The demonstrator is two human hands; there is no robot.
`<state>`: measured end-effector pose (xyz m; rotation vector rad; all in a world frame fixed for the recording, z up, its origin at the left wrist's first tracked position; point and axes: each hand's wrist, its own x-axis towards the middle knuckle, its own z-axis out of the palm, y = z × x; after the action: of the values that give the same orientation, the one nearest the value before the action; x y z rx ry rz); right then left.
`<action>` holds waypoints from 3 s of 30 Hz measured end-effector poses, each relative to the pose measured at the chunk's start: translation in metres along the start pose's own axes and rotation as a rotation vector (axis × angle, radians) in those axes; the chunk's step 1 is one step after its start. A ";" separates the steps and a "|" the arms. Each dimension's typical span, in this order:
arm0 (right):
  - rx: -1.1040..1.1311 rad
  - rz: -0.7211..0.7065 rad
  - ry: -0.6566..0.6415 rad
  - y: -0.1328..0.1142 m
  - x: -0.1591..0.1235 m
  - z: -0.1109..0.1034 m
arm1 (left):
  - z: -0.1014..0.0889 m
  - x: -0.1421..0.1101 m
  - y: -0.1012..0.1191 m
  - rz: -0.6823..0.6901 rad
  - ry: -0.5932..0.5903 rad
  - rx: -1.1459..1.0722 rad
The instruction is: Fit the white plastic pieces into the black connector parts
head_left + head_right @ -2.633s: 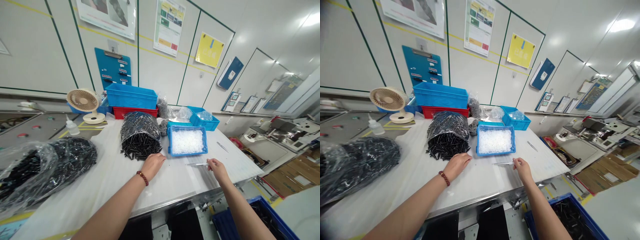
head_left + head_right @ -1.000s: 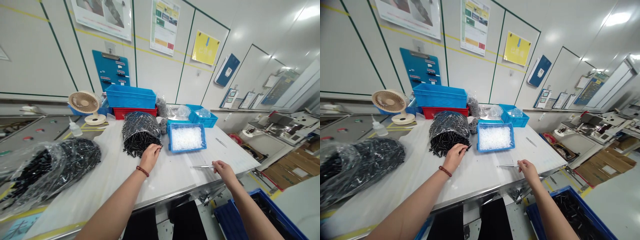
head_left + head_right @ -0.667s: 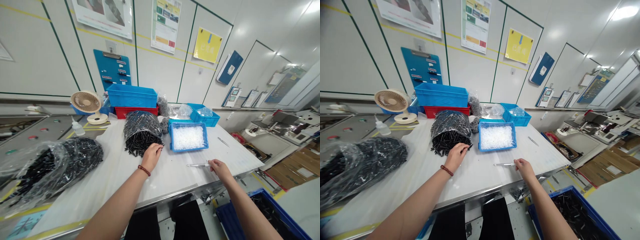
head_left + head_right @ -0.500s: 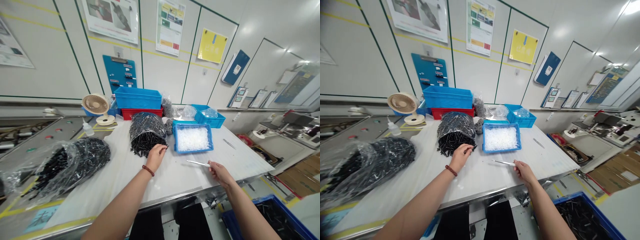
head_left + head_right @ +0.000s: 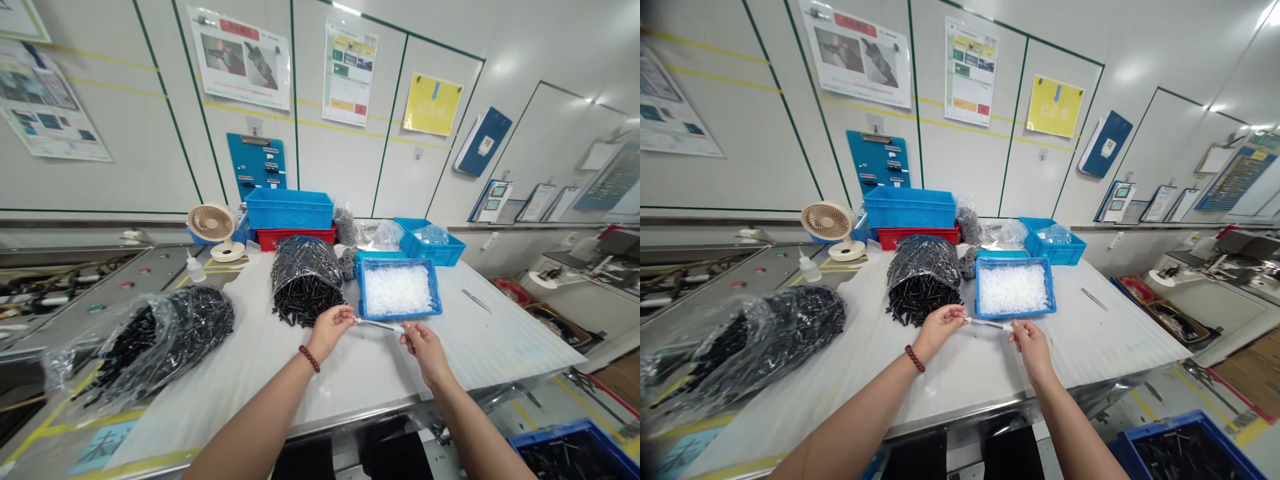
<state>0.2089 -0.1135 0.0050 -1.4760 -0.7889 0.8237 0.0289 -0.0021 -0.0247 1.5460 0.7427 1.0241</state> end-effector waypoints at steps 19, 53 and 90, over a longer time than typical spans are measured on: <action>-0.305 -0.274 0.092 0.001 -0.014 0.003 | -0.002 -0.011 0.013 0.262 -0.045 0.415; -0.443 -0.386 -0.038 -0.002 -0.024 0.012 | 0.013 -0.021 0.016 0.455 -0.279 0.885; -0.141 -0.461 0.509 -0.051 0.088 -0.036 | -0.002 -0.018 0.011 0.578 0.005 0.825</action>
<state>0.2846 -0.0539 0.0531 -1.4584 -0.7599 0.0380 0.0191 -0.0190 -0.0179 2.5756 0.7854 1.2003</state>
